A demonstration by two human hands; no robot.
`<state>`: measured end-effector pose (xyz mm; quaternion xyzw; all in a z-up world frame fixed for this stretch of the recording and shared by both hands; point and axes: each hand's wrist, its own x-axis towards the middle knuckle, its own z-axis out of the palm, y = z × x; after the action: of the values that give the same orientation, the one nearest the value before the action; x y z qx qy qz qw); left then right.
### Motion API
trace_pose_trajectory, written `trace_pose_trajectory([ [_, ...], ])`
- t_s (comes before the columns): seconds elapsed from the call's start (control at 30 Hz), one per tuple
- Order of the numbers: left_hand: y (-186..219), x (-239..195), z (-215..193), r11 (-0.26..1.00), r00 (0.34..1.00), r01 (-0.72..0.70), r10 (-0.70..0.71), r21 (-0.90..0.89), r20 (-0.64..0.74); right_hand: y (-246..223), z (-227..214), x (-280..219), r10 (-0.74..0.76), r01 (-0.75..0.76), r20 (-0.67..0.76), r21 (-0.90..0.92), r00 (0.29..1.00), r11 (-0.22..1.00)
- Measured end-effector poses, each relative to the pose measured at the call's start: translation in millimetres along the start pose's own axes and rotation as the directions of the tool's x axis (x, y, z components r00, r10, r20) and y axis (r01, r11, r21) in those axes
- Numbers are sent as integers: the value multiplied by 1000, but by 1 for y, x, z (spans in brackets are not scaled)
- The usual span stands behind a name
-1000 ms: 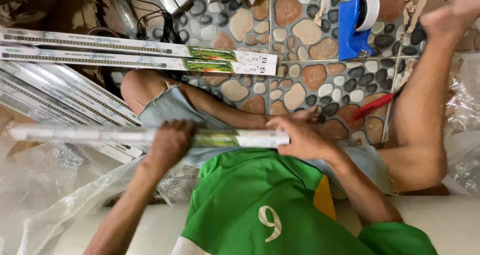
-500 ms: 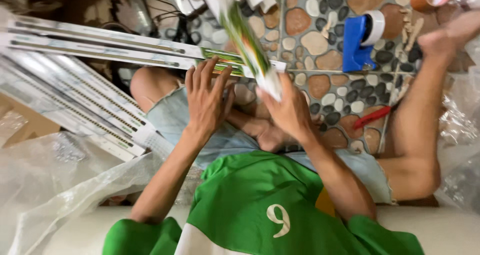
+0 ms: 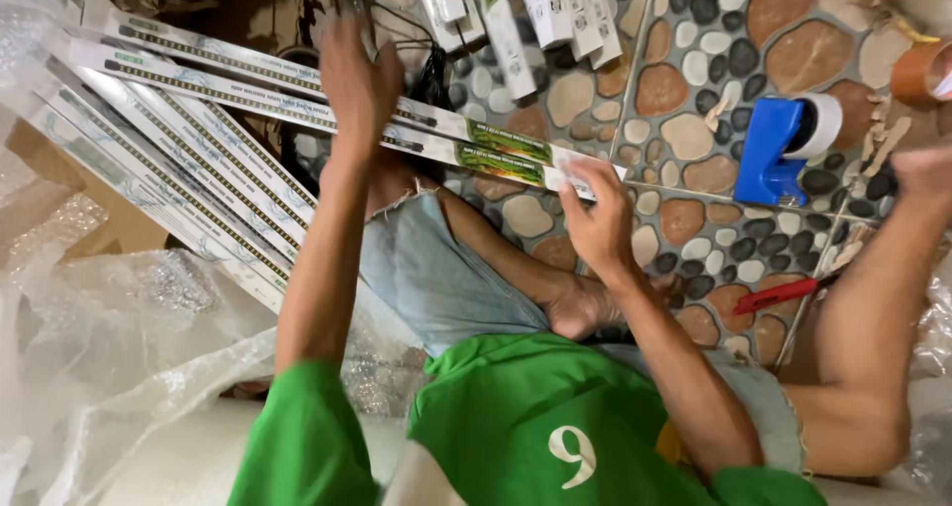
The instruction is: The person sits on the floor and wraps LED strip light boxes with bubble wrap. They pull bubble wrap from a roll, wrap it around the box, and secure it with tape. The person repeats this process for multiple boxes, stacking the wrapped items nearby.
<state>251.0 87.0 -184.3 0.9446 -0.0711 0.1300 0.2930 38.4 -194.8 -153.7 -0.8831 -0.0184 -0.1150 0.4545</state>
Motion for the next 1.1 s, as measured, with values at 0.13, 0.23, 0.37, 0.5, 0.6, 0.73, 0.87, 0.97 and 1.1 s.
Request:
trace_pose_trajectory([
  [0.13, -19, 88, 23, 984, 981, 176, -172, 34, -83, 26, -26, -95, 199, -187, 112, -104, 974, 977],
  [0.23, -33, 121, 43, 837, 837, 547, -544, -37, 62, 40, -49, -131, 529, -512, 90, -157, 844, 844],
  [0.37, -28, 118, 43, 743, 755, 652, -656, -151, 28, 30, -81, -119, 616, -609, 86, -96, 783, 787],
  [0.5, 16, 43, 15, 598, 944, 189, -330, -779, -24, -3, -97, -33, 499, -489, 103, -109, 861, 866],
  [0.6, 112, -54, -25, 466, 823, 441, -550, -767, 140, -42, -92, 62, 133, -166, 162, 209, 978, 964],
  [0.73, 219, -191, -39, 623, 952, 287, -100, -728, 290, -110, -119, 126, 38, -163, 440, 249, 897, 955],
  [0.87, 276, -202, -85, 500, 807, 89, 470, -862, 356, -191, -180, 101, 216, -421, 474, 385, 854, 821],
  [0.97, 270, -182, -74, 505, 762, -254, 629, -825, 150, -174, -253, 26, 367, -480, 360, 304, 857, 823],
  [1.1, 199, -178, 49, 766, 677, -437, 625, -472, 388, -164, -319, -65, 546, -520, 51, -244, 836, 819],
])
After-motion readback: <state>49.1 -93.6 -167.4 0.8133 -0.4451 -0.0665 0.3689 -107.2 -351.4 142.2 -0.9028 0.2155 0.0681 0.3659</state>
